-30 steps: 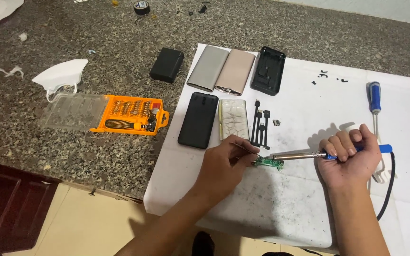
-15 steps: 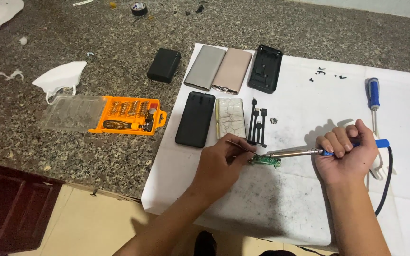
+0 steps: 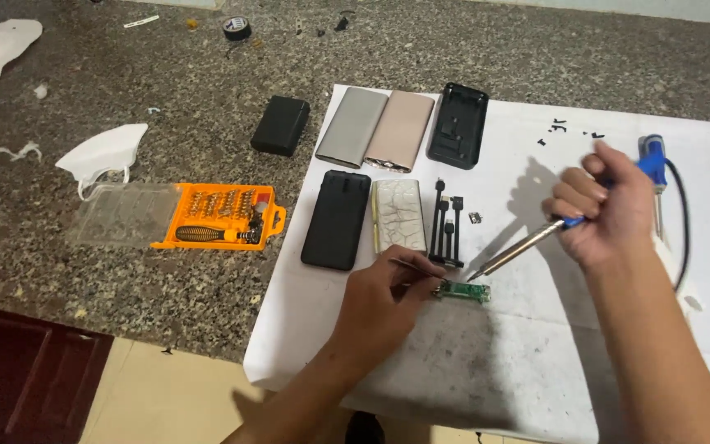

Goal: The person is using a soldering iron to repair or modify a small electronic circuit board on a repair bench.

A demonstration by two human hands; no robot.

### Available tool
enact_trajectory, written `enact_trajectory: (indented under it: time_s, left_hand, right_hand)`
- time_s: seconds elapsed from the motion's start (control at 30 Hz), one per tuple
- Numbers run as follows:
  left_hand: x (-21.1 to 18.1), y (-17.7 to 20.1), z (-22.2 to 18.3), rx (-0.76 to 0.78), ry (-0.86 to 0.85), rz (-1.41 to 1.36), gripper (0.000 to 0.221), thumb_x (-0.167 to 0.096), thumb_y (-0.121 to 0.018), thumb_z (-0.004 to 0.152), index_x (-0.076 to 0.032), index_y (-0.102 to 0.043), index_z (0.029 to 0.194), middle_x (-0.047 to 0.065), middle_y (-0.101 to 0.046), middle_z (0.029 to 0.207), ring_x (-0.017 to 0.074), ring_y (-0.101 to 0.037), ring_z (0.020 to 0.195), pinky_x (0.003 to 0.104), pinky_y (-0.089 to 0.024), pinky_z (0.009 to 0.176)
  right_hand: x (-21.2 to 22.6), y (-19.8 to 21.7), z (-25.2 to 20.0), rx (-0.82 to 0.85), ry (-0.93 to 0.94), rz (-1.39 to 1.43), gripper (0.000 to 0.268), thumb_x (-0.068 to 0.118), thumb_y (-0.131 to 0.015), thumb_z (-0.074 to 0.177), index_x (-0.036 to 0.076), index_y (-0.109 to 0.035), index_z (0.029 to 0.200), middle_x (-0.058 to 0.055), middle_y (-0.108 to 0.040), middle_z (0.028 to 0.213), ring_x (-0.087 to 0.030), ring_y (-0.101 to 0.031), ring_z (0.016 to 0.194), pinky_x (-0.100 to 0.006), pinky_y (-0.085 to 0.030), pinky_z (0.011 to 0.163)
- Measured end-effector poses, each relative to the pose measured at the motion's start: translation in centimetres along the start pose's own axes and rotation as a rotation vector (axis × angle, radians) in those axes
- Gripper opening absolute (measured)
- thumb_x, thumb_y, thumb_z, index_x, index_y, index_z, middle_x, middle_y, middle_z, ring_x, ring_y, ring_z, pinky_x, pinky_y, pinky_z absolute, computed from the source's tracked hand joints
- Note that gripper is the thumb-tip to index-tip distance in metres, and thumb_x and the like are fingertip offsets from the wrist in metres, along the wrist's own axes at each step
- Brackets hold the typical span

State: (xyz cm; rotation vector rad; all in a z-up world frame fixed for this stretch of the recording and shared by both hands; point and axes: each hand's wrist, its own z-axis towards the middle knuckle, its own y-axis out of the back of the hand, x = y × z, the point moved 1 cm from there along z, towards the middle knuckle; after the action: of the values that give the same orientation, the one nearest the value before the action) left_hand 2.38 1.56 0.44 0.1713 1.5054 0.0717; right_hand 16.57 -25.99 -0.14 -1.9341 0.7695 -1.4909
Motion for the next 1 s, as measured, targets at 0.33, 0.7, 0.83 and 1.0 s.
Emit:
enact_trajectory:
  time_s: [0.33, 0.7, 0.83, 1.0]
  left_hand:
    - [0.4, 0.0, 0.1, 0.008, -0.112, 0.017, 0.013, -0.002, -0.071, 0.09, -0.007, -0.067, 0.101, 0.008, -0.08, 0.101, 0.0218, -0.081, 0.099, 0.03, -0.068, 0.089]
    - [0.4, -0.1, 0.0, -0.002, -0.077, 0.034, 0.012, -0.004, -0.072, 0.09, -0.009, -0.067, 0.099, 0.007, -0.08, 0.101, 0.0192, -0.08, 0.098, 0.027, -0.067, 0.088]
    - [0.5, -0.2, -0.1, 0.004, -0.056, 0.017, 0.014, -0.004, -0.072, 0.089, -0.009, -0.067, 0.101, 0.008, -0.08, 0.104, 0.021, -0.08, 0.1, 0.029, -0.067, 0.092]
    - [0.3, -0.1, -0.2, -0.007, -0.108, 0.034, 0.011, -0.005, -0.072, 0.09, -0.009, -0.068, 0.1, 0.006, -0.08, 0.101, 0.019, -0.081, 0.096, 0.027, -0.067, 0.087]
  right_hand:
    - [-1.8, 1.7, 2.1, 0.063, -0.105, 0.143, 0.039, 0.03, -0.057, 0.108, 0.016, -0.052, 0.071, 0.009, -0.025, 0.049, -0.002, -0.018, 0.039, -0.017, -0.019, 0.04]
    - [-2.1, 1.2, 0.8, 0.082, -0.061, 0.169, 0.035, 0.029, -0.058, 0.105, 0.016, -0.052, 0.073, 0.008, -0.024, 0.051, -0.004, -0.016, 0.04, -0.019, -0.02, 0.042]
    - [-2.2, 0.9, 0.6, 0.038, -0.046, 0.174, 0.037, 0.029, -0.06, 0.105, 0.016, -0.051, 0.071, 0.008, -0.023, 0.05, -0.005, -0.016, 0.04, -0.02, -0.022, 0.041]
    - [-2.4, 0.4, 0.4, 0.009, -0.022, 0.137, 0.035, 0.028, -0.06, 0.103, 0.016, -0.05, 0.072, 0.008, -0.022, 0.05, -0.004, -0.015, 0.04, -0.019, -0.019, 0.042]
